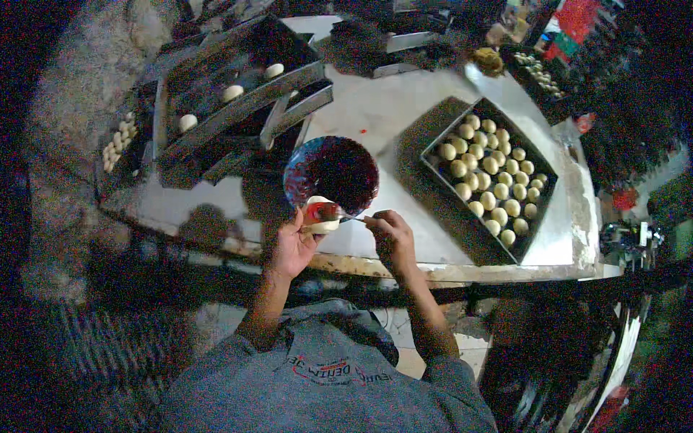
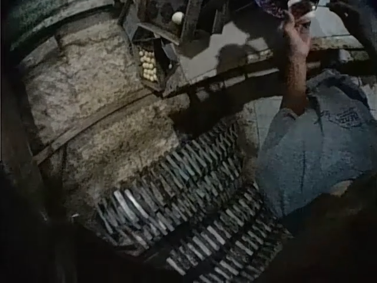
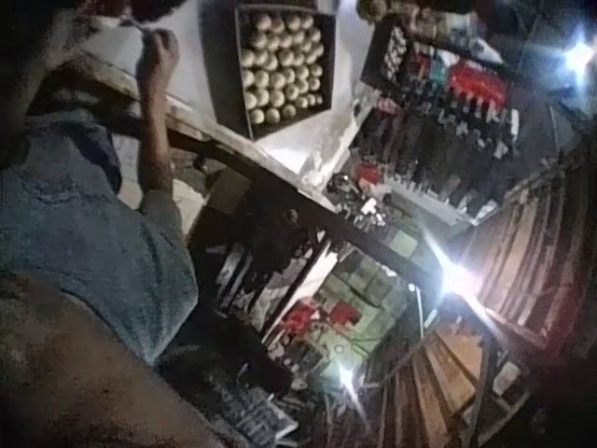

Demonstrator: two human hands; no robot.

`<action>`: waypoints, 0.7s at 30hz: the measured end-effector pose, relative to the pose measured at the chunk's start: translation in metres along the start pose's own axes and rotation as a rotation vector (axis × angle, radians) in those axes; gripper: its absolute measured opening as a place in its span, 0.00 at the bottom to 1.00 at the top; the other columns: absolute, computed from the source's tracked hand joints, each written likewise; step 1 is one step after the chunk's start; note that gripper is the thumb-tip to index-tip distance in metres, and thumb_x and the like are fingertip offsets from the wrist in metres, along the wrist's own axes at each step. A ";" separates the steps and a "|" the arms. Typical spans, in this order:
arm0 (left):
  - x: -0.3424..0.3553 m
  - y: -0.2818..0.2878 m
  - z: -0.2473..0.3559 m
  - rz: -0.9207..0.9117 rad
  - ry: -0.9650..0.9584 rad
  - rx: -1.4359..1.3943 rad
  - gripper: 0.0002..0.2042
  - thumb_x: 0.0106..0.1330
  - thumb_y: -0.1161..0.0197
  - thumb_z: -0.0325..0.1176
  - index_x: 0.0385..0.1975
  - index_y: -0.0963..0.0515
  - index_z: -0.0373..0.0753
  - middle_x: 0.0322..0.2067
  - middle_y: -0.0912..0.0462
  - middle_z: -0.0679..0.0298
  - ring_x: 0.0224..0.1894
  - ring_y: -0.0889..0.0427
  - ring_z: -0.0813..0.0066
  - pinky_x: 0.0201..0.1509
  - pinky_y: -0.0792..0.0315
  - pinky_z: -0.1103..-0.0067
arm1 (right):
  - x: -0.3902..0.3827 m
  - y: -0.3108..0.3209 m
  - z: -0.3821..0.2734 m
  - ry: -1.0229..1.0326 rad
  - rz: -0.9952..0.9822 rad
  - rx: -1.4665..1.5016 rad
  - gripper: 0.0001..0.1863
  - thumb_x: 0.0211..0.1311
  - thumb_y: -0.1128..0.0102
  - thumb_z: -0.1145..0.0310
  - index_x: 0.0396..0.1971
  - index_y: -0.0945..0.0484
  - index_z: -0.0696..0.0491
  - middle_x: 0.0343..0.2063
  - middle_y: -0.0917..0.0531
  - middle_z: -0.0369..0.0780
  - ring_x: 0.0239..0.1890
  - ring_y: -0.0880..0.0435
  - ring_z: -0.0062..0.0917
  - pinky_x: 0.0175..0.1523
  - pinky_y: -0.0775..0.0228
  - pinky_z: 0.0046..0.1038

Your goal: Fill small dough balls with sweet filling and arrange them neatly in baking trays.

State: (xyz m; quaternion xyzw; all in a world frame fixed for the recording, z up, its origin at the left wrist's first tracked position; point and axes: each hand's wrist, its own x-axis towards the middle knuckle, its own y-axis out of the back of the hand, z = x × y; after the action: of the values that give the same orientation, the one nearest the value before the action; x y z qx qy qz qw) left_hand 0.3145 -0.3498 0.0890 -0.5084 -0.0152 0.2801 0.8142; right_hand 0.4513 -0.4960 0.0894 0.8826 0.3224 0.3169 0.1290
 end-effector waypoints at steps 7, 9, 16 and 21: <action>-0.031 0.012 0.006 -0.017 -0.050 -0.032 0.19 0.65 0.57 0.42 0.48 0.34 0.34 0.48 0.29 0.59 0.52 0.31 0.67 0.57 0.39 0.71 | -0.025 -0.012 0.070 -0.109 0.243 -0.072 0.09 0.43 0.42 0.84 0.26 0.22 0.56 0.26 0.23 0.42 0.28 0.24 0.29 0.34 0.32 0.24; -0.037 0.013 0.008 -0.103 -0.017 -0.109 0.16 0.61 0.55 0.29 0.48 0.34 0.33 0.47 0.29 0.59 0.49 0.29 0.69 0.56 0.37 0.73 | -0.029 -0.011 0.087 -0.137 0.251 -0.144 0.07 0.46 0.43 0.82 0.27 0.22 0.56 0.27 0.23 0.41 0.29 0.24 0.29 0.36 0.33 0.23; -0.041 0.030 0.003 -0.174 -0.108 0.246 0.17 0.61 0.50 0.28 0.49 0.37 0.31 0.47 0.31 0.58 0.50 0.31 0.71 0.53 0.35 0.76 | -0.024 -0.020 0.012 -0.388 0.169 -0.151 0.09 0.56 0.46 0.69 0.36 0.24 0.55 0.33 0.23 0.41 0.35 0.26 0.28 0.44 0.36 0.26; -0.044 0.032 0.039 -0.249 0.036 0.139 0.19 0.58 0.44 0.31 0.48 0.38 0.36 0.44 0.31 0.62 0.47 0.30 0.73 0.51 0.33 0.76 | -0.030 -0.087 -0.069 -0.651 -0.204 0.725 0.19 0.66 0.62 0.57 0.44 0.30 0.57 0.36 0.24 0.37 0.39 0.28 0.19 0.47 0.38 0.21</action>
State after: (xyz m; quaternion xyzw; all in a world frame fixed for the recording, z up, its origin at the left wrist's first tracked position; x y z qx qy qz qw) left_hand 0.2516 -0.3276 0.0927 -0.4498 -0.0443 0.1682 0.8760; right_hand 0.3471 -0.4483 0.0903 0.8878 0.4394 -0.1220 -0.0620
